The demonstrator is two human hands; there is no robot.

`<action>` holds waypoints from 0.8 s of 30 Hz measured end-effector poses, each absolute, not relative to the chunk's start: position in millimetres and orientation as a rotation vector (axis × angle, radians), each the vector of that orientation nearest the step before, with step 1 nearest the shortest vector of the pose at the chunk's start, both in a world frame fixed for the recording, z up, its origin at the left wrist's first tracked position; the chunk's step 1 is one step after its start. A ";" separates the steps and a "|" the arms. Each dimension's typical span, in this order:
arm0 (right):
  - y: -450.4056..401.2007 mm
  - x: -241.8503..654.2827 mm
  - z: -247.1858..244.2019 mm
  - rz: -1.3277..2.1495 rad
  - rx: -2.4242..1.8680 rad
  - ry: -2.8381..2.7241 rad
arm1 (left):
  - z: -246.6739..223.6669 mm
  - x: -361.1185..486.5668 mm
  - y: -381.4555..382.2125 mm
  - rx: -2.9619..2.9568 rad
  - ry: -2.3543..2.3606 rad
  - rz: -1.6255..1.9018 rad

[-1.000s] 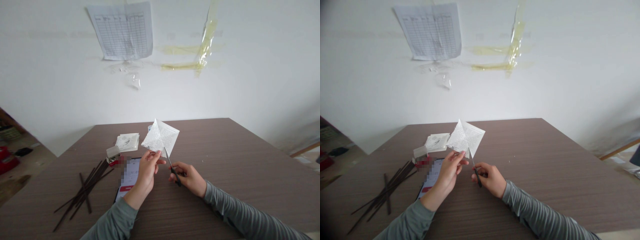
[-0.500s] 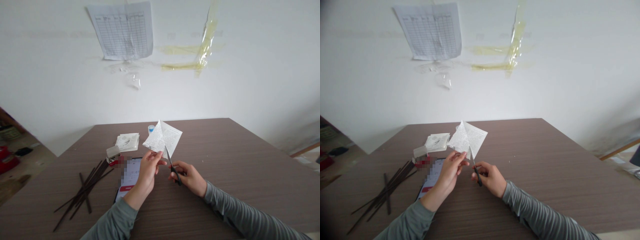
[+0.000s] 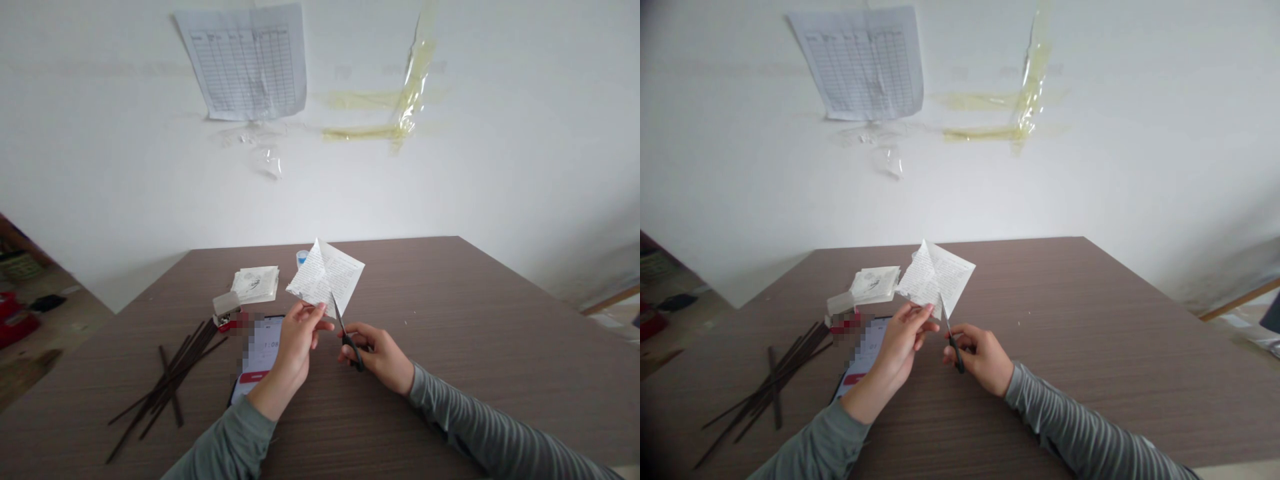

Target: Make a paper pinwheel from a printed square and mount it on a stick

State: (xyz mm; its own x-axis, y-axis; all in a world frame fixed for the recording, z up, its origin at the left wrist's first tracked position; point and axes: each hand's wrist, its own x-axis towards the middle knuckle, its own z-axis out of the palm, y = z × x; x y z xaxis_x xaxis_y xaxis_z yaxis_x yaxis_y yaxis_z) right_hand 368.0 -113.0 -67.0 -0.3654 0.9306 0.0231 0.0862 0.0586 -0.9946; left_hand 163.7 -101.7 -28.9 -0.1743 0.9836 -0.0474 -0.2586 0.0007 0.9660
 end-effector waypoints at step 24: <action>-111.2 369.2 -71.2 1.123 -1.136 -1.776 | -28.8 163.6 -99.5 0.896 1.124 1.500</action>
State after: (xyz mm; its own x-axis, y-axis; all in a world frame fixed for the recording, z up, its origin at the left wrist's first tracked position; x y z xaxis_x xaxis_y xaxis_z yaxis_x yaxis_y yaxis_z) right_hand 369.2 -111.2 -71.2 -0.3384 0.9331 0.1219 0.2898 0.2265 -0.9299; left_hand 163.6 -99.5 -28.8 -0.2091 0.9778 -0.0107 -0.2849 -0.0504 0.9572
